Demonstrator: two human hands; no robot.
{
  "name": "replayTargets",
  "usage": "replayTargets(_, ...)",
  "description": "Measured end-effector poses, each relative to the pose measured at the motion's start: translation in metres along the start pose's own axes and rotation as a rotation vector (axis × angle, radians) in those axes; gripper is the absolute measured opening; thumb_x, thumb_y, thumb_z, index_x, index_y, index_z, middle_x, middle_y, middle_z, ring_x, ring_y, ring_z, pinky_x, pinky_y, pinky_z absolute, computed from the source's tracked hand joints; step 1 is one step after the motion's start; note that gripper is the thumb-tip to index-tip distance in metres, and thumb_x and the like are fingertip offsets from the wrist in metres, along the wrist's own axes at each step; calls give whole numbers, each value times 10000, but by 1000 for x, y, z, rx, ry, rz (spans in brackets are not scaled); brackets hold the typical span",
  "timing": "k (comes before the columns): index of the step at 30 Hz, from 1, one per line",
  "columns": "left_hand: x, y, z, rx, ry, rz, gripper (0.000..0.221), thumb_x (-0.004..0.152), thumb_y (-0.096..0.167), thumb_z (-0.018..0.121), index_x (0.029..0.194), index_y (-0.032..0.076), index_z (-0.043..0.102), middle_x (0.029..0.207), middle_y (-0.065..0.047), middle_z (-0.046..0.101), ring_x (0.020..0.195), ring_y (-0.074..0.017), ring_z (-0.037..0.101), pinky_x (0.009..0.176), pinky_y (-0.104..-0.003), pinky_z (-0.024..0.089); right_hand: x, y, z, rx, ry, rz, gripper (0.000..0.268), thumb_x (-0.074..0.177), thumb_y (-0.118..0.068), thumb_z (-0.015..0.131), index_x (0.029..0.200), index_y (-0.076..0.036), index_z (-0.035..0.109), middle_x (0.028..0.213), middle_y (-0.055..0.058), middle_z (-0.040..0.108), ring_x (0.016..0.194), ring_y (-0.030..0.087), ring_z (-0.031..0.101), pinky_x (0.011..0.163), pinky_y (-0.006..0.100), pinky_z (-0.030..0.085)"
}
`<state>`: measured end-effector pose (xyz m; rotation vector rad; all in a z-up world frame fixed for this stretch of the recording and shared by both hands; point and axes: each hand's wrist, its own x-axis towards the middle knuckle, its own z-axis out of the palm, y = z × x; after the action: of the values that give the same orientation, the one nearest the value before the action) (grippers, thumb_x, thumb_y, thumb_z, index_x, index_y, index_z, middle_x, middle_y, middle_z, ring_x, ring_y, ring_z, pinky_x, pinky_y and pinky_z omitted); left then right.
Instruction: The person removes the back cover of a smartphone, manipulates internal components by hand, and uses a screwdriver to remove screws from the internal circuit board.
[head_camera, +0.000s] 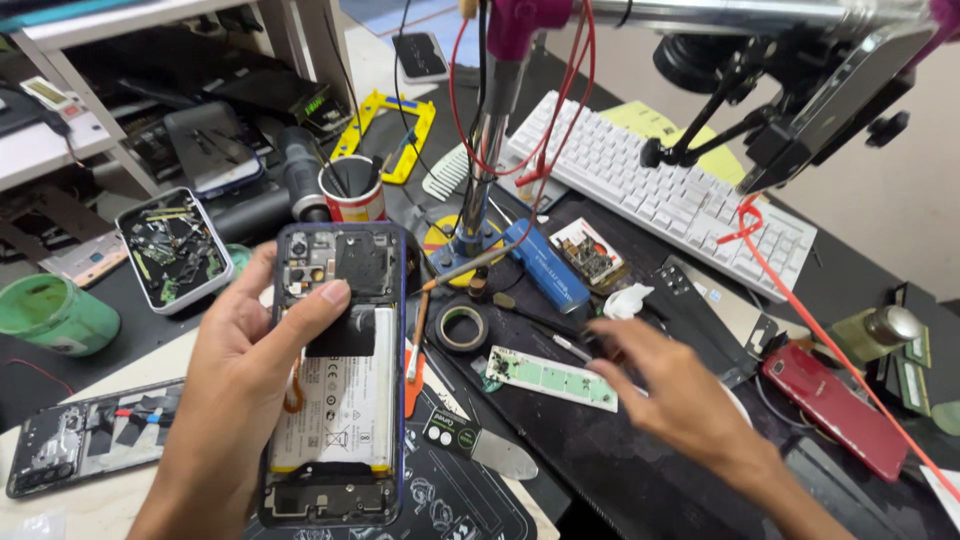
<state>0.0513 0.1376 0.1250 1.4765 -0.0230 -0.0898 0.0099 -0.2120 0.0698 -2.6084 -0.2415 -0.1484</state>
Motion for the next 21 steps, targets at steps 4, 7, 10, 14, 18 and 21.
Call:
replayTargets(4,3,1,-1,9,-12,-70,448,944,224,702,1361,82,617,800,-29,756,492,-29,553,397,-224,364,14,-10,19,-172,-95,10,430,930,-265,632,1336,-128,599,1051,136,650,940,372,672,772,468,566)
replayTargets(7,1,5,-6,-58,-36,-81,436,919,217,699,1318,56,629,799,-25,771,506,-38,606,408,-229,406,28,-12,33,-211,-41,-1,392,929,-243,632,1294,-105,590,1052,142,645,942,382,665,754,489,561)
replayTargets(10,-3,13,-16,-48,15,-88,447,883,236,695,1292,58,658,764,-4,742,475,-24,566,384,-220,358,45,-13,49,-281,1,4,379,931,-222,638,1275,-76,577,1043,156,643,945,382,662,756,499,554)
replayTargets(14,-6,26,-32,-19,87,-32,461,879,245,701,1304,70,671,742,2,718,449,-7,513,358,-209,311,55,-23,59,-372,74,-56,352,917,-245,659,1233,-103,600,1009,150,649,957,368,666,772,491,560)
replayTargets(18,-11,30,-40,-46,104,-37,492,855,233,696,1321,85,638,742,-12,736,451,-24,565,362,-207,368,46,-31,61,-357,82,2,360,894,-300,681,1211,-142,618,985,152,637,912,370,658,706,489,560)
replayTargets(21,-8,25,-40,-40,54,5,538,857,251,697,1359,71,626,751,-17,750,464,-36,574,359,-208,366,38,-30,56,-278,103,-9,286,916,-294,670,1165,-155,651,976,134,645,864,348,670,685,468,561)
